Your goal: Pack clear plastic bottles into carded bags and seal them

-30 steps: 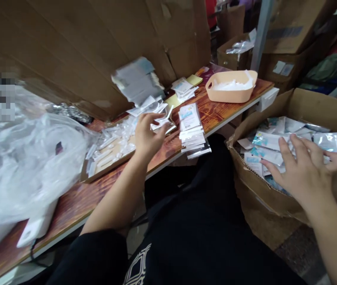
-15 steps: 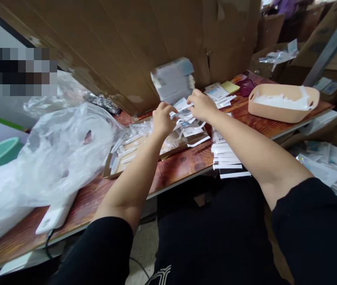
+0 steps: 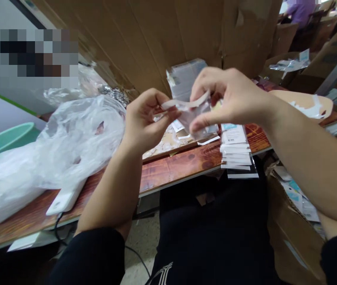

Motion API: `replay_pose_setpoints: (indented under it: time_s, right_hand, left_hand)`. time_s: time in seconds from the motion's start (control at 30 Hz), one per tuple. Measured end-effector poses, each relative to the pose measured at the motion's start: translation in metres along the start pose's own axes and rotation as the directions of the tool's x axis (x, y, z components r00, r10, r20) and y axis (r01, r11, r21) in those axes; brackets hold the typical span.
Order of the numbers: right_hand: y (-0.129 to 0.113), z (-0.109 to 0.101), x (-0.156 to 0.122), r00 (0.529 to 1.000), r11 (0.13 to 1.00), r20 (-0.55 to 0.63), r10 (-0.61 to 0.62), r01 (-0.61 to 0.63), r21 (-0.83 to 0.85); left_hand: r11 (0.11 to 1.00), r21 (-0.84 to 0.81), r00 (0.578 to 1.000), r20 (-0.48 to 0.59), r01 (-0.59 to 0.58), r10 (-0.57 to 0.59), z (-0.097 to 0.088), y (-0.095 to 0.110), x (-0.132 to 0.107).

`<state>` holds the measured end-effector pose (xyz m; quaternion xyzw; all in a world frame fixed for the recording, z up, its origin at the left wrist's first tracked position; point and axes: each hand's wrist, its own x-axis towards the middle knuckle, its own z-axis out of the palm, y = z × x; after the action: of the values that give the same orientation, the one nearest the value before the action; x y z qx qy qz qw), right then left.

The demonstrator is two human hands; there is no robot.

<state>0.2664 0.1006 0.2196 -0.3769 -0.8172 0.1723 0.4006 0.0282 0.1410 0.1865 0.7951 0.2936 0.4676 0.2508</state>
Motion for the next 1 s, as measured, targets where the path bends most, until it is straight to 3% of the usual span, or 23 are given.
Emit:
replay_pose_setpoints:
  time_s: [0.1,0.2,0.3,0.37,0.43,0.57,0.67,0.83,1.0]
  right_hand:
    - [-0.001,0.008,-0.036,0.971,0.986,0.232,0.058,-0.092,0.136]
    - [0.007,0.034,-0.077,0.889,0.909,0.422,0.176,-0.311,0.277]
    - [0.012,0.064,-0.115,0.799,0.789,0.555,0.233,-0.488,0.373]
    - [0.014,0.08,-0.133,0.755,0.726,0.612,0.233,-0.554,0.407]
    - [0.016,0.091,-0.144,0.743,0.705,0.637,0.203,-0.562,0.431]
    - [0.021,0.104,-0.143,0.79,0.759,0.604,0.106,-0.457,0.464]
    - [0.023,0.108,-0.136,0.794,0.801,0.603,0.075,-0.408,0.438]
    - [0.026,0.111,-0.134,0.81,0.857,0.584,0.062,-0.344,0.385]
    - [0.023,0.113,-0.141,0.814,0.868,0.577,0.069,-0.334,0.367]
  left_hand:
    - [0.95,-0.249,0.971,0.196,0.187,-0.139,0.007,0.02,-0.042]
    - [0.764,-0.478,0.882,0.399,0.434,-0.25,0.024,0.016,-0.086]
    - [0.605,-0.547,0.807,0.489,0.579,-0.331,0.042,0.003,-0.134]
    - [0.57,-0.581,0.81,0.477,0.582,-0.341,0.051,-0.005,-0.161]
    - [0.579,-0.625,0.851,0.411,0.524,-0.327,0.056,-0.012,-0.18]
    - [0.71,-0.62,0.943,0.213,0.334,-0.257,0.055,-0.022,-0.189]
    - [0.783,-0.553,0.954,0.241,0.286,-0.178,0.046,-0.024,-0.181]
    - [0.861,-0.404,0.904,0.405,0.309,-0.135,0.036,-0.017,-0.174]
    - [0.776,-0.4,0.805,0.55,0.488,-0.223,0.037,-0.013,-0.177]
